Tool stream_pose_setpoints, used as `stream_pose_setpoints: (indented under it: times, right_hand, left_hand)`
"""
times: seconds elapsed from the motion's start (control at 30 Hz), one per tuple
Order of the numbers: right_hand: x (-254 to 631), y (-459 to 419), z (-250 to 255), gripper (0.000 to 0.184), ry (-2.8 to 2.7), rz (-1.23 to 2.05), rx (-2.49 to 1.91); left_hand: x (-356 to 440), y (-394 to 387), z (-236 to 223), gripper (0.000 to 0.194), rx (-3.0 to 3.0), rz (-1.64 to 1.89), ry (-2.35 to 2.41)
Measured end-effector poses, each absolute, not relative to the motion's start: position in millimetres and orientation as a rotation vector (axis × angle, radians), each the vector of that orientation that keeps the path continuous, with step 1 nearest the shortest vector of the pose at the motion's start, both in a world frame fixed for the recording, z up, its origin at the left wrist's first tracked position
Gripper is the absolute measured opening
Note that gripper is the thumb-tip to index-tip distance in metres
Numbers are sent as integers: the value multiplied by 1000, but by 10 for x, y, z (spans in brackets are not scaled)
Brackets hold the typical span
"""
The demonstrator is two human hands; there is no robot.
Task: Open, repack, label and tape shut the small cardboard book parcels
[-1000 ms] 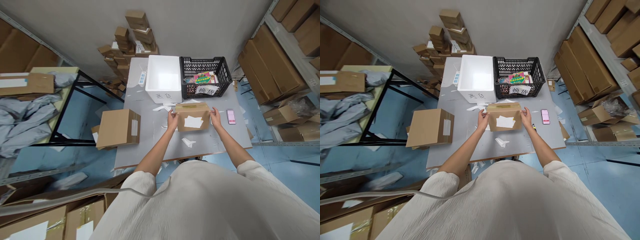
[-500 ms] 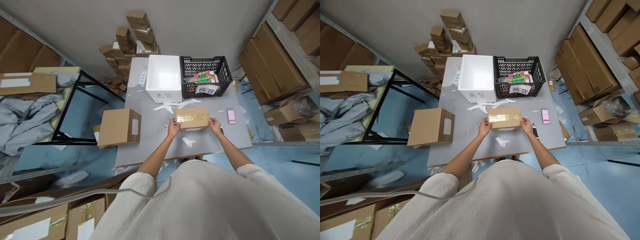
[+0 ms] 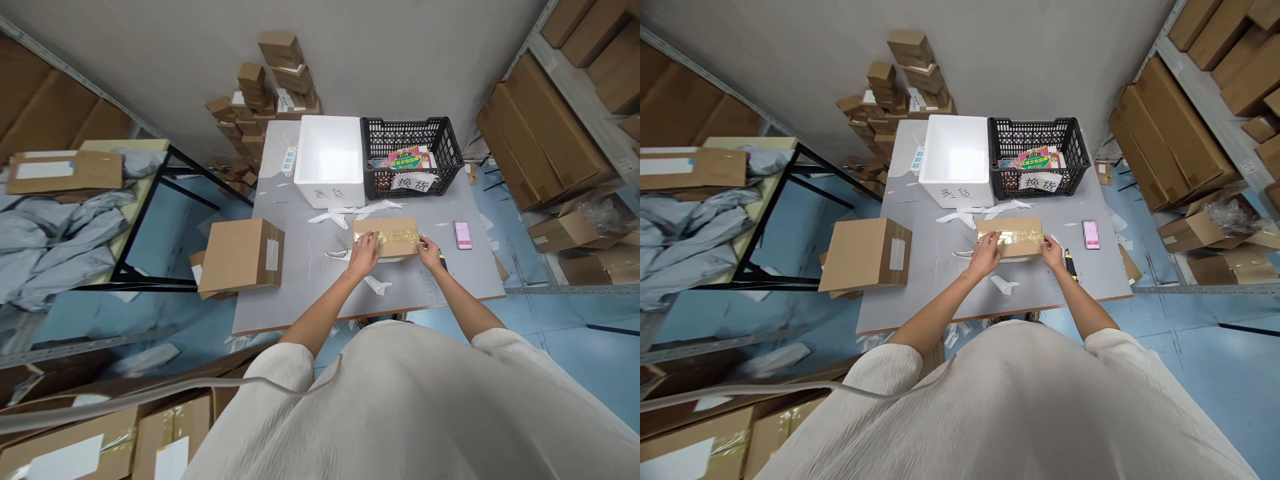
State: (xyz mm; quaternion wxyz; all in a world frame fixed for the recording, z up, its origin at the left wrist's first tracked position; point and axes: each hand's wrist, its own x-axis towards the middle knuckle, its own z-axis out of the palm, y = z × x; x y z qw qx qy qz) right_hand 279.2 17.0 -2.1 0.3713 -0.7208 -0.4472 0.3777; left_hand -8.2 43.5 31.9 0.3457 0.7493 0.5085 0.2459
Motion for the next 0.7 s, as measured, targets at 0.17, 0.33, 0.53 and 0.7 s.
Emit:
stream_pose_setpoints:
  times: [0.17, 0.33, 0.53, 0.7]
  right_hand:
    - [2776, 144, -75, 62, -1129, 901, -1830]
    - [2648, 155, -16, 61, -1127, 834, -1760]
    - [2223, 301, 299, 57, -1271, 838, -1567]
    - [1855, 455, 475, 53, -1482, 914, -1346]
  left_hand:
    - [103, 434, 325, 64, 2047, 485, 1360]
    - [83, 418, 320, 67, 2159, 313, 1457]
    - [6, 460, 507, 59, 2078, 609, 1431]
    - [-118, 472, 747, 63, 2156, 806, 1422]
